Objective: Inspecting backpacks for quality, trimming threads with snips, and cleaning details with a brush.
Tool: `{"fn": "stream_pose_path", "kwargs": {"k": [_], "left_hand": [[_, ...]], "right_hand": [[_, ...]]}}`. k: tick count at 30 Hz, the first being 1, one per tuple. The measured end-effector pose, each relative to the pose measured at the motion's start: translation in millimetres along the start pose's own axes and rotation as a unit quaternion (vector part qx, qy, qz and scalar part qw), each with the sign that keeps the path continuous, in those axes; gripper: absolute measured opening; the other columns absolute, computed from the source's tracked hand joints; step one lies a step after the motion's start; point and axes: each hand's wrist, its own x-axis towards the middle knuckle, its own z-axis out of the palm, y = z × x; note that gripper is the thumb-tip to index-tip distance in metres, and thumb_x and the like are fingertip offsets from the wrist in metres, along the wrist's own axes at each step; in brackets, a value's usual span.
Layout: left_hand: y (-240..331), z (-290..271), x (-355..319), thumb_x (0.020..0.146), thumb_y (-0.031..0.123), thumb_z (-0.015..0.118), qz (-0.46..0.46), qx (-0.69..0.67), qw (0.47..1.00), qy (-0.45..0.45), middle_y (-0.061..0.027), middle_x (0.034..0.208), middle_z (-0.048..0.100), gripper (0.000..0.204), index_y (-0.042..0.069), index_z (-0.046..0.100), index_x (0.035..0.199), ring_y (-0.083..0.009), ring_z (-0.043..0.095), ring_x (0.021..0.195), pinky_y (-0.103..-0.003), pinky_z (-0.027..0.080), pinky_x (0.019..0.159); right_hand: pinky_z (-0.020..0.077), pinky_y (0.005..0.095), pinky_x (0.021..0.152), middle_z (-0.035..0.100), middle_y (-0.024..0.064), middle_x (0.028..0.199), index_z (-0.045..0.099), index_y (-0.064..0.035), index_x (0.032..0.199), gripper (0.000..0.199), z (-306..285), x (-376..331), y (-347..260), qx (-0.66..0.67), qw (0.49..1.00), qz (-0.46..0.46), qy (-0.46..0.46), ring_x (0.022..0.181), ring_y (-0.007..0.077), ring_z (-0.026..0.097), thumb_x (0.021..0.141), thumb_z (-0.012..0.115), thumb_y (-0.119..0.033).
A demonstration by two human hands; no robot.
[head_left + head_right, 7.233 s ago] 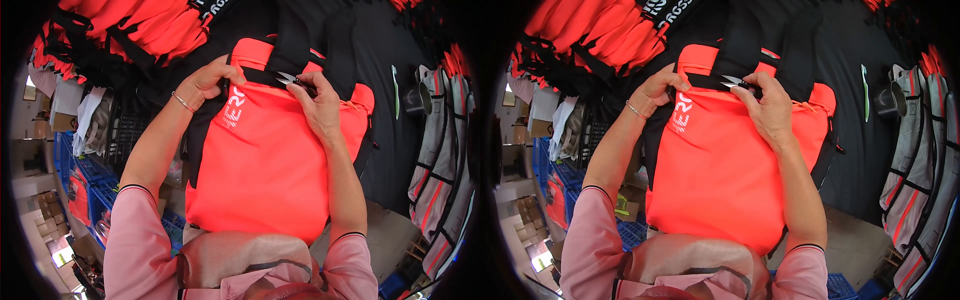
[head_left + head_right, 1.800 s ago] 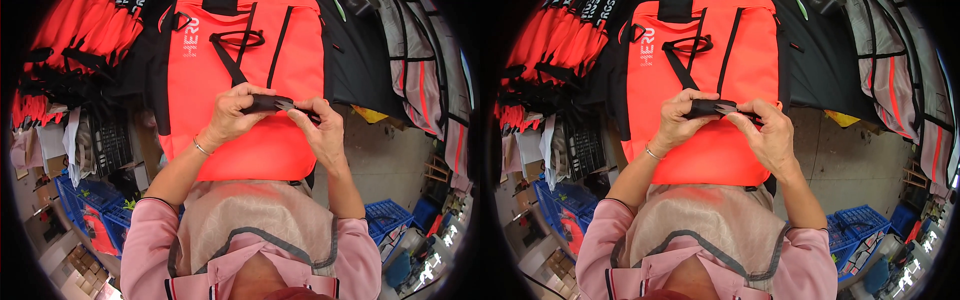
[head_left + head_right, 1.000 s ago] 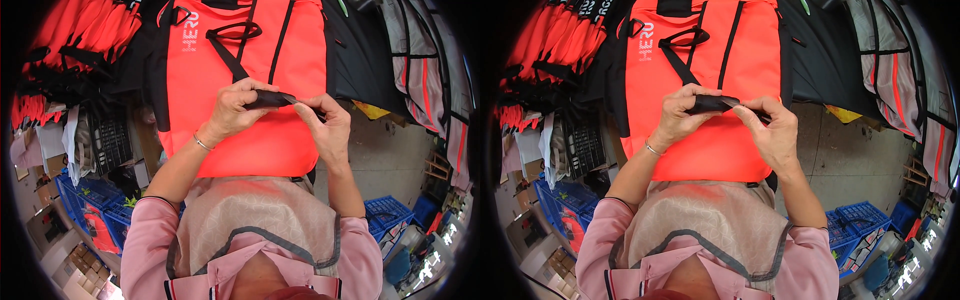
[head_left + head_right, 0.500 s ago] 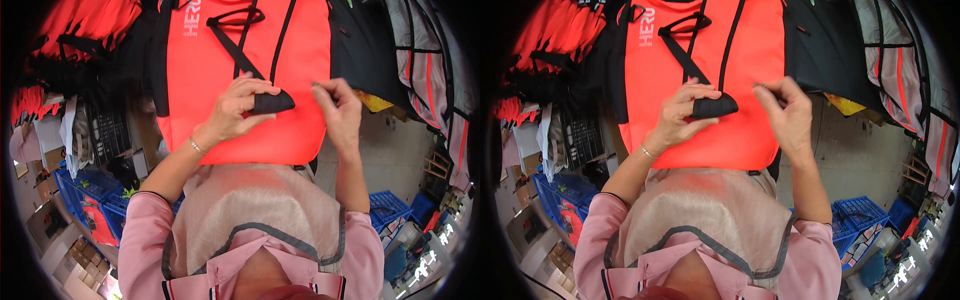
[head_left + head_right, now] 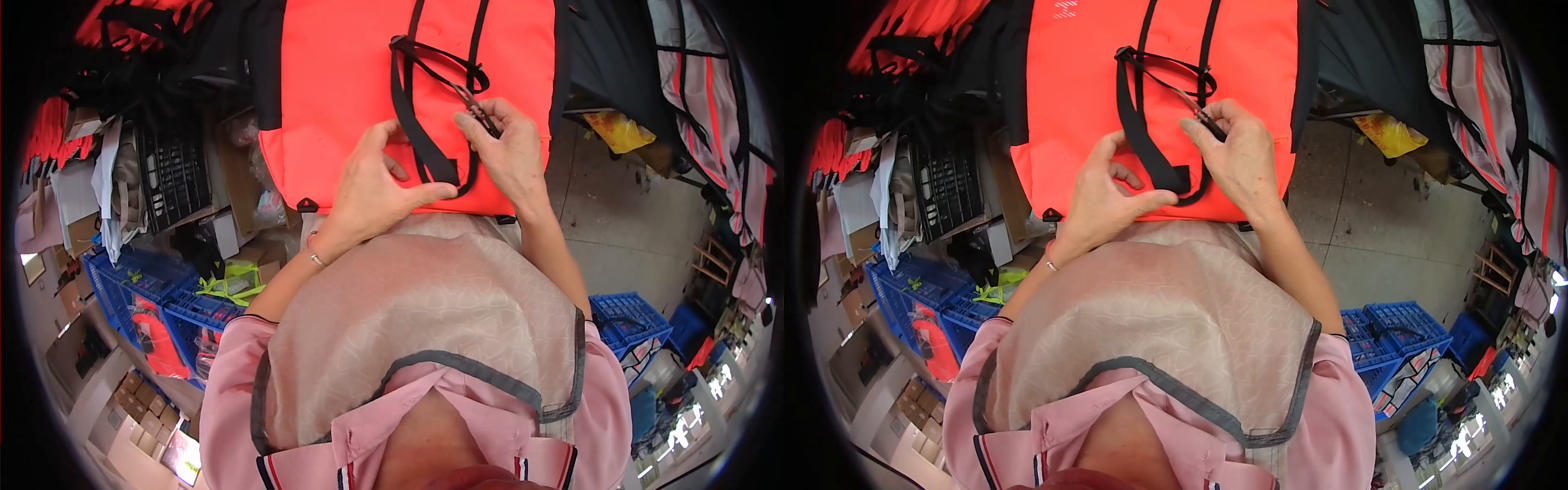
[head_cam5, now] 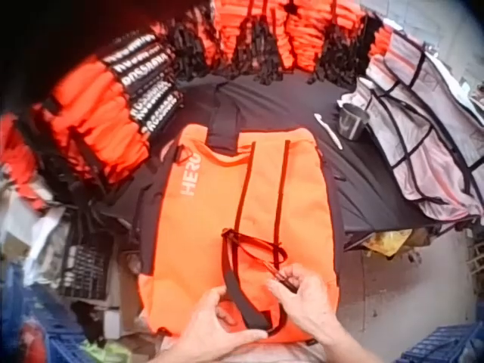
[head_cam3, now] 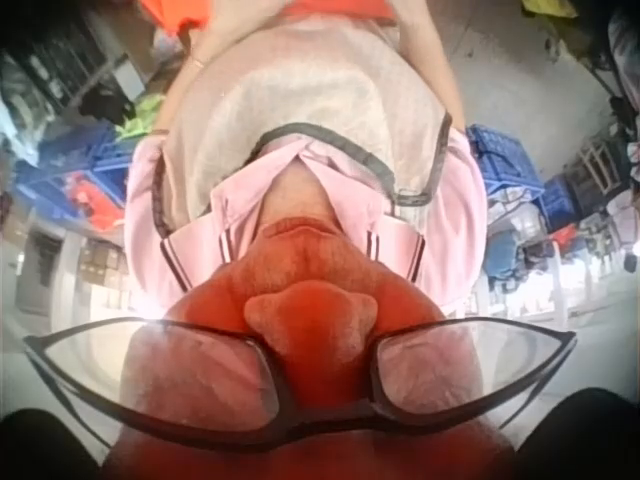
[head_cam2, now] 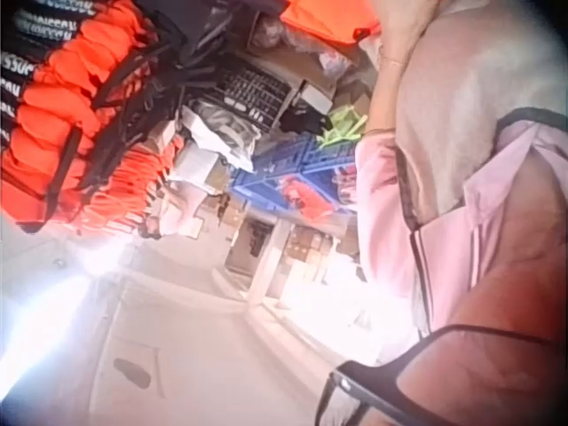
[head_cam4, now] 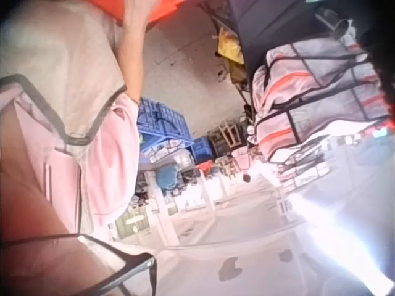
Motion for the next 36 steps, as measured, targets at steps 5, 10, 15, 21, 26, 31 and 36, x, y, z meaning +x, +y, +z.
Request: {"fn": "stream_pose_path", "kwargs": {"k": [5, 10, 15, 21, 26, 31, 36], "left_hand": [[-28.8, 18.8, 2.5, 0.075, 0.013, 0.079, 0.080, 0.012, 0.996, 0.047, -0.0143, 0.113, 0.056, 0.037, -0.001, 0.060, 0.104, -0.0176, 0.064, 0.085, -0.035, 0.054, 0.074], [-36.1, -0.6, -9.0, 0.080, -0.003, 0.070, 0.257, -0.163, 0.952, 0.020, -0.0137, 0.113, 0.059, 0.010, 0.001, 0.063, 0.085, -0.0208, 0.062, 0.096, -0.035, 0.052, 0.087], [-33.9, -26.2, -35.7, 0.078, -0.014, 0.056, 0.264, -0.107, 0.924, -0.257, -0.0187, 0.124, 0.061, 0.023, 0.002, 0.073, 0.080, -0.0326, 0.062, 0.111, -0.046, 0.045, 0.099], [-29.7, -38.9, -24.4, 0.072, 0.008, 0.072, 0.439, 0.183, 0.880, 0.005, -0.0091, 0.126, 0.059, 0.012, 0.011, 0.074, 0.083, -0.0326, 0.057, 0.116, -0.048, 0.046, 0.099], [-6.0, -25.0, -21.9, 0.079, 0.013, 0.063, 0.606, 0.252, 0.740, -0.148, -0.0048, 0.122, 0.059, 0.021, 0.008, 0.069, 0.099, -0.0271, 0.059, 0.106, -0.044, 0.048, 0.098], [-42.4, -37.4, 2.0, 0.088, 0.002, 0.055, 0.523, 0.083, 0.848, -0.018, -0.0095, 0.113, 0.061, 0.019, 0.001, 0.064, 0.104, -0.0205, 0.064, 0.093, -0.033, 0.055, 0.080], [-16.4, -28.7, 52.5, 0.097, 0.015, 0.057, 0.029, -0.376, 0.926, 0.026, -0.0046, 0.105, 0.065, 0.027, 0.001, 0.059, 0.121, -0.0133, 0.062, 0.098, -0.028, 0.051, 0.087]], "right_hand": [[0.0458, 0.0292, 0.058, 0.062, 0.0070, 0.067, 0.062, 0.0029, 0.091, 0.030, 8.6, -11.2, 4.7, -0.020, 0.991, -0.020, 0.132, 0.061, 0.0111, 0.056, 0.083, 0.076, -0.023], [0.0427, 0.0279, 0.056, 0.060, 0.0041, 0.066, 0.063, 0.0030, 0.091, 0.028, 9.4, -14.8, -9.1, -0.087, 0.988, -0.018, 0.123, 0.062, 0.0092, 0.053, 0.082, 0.076, -0.021], [0.0396, 0.0230, 0.062, 0.058, -0.0042, 0.075, 0.065, 0.0003, 0.092, 0.014, 14.3, 6.6, -15.9, 0.206, 0.977, -0.036, 0.030, 0.067, 0.0046, 0.047, 0.085, 0.072, -0.009], [0.0431, 0.0222, 0.066, 0.060, -0.0033, 0.080, 0.064, 0.0000, 0.093, 0.007, 19.8, 30.6, -31.0, 0.255, 0.944, -0.192, 0.080, 0.072, 0.0044, 0.051, 0.088, 0.068, -0.003], [0.0436, 0.0194, 0.065, 0.061, -0.0025, 0.081, 0.064, -0.0008, 0.095, 0.010, 18.3, 61.4, -20.9, 0.134, 0.955, -0.229, 0.131, 0.073, 0.0040, 0.053, 0.086, 0.068, 0.002], [0.0432, 0.0185, 0.065, 0.060, -0.0047, 0.076, 0.065, -0.0005, 0.089, 0.011, 10.0, 62.6, -43.2, 0.246, 0.940, -0.208, 0.107, 0.072, 0.0028, 0.054, 0.086, 0.074, -0.006], [0.0433, 0.0183, 0.065, 0.060, -0.0065, 0.075, 0.067, -0.0032, 0.089, 0.010, 19.8, 44.4, -53.2, 0.301, 0.933, -0.189, 0.063, 0.070, 0.0020, 0.053, 0.085, 0.075, -0.008]]}}
